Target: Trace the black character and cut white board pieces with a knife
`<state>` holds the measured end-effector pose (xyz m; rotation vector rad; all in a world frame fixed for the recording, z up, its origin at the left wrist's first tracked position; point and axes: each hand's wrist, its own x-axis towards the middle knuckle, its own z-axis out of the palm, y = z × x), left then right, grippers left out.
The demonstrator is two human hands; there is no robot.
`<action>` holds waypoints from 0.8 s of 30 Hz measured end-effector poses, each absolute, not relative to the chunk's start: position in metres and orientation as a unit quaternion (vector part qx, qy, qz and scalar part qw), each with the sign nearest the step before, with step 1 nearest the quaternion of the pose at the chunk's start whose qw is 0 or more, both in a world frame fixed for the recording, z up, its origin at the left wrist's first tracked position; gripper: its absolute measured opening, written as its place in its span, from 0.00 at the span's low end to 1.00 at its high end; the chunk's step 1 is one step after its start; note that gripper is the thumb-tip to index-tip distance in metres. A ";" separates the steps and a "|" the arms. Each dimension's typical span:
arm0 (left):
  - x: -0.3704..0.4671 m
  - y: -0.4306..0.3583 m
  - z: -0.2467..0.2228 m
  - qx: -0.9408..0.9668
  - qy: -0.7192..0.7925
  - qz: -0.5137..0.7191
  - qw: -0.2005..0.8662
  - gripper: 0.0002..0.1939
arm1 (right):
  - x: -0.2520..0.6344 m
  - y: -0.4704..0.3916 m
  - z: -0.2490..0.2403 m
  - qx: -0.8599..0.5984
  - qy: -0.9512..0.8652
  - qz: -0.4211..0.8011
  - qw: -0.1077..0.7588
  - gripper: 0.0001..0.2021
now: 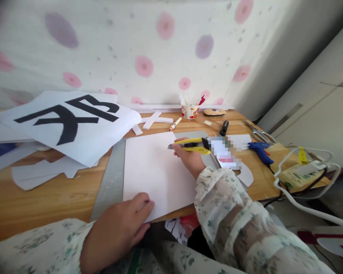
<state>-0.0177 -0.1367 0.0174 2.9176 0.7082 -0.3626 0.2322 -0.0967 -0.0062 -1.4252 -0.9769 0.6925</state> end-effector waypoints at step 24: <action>-0.004 -0.157 -0.085 0.948 0.065 0.305 0.065 0.14 | 0.196 -0.131 -0.020 -0.721 -0.522 0.139 0.435 0.10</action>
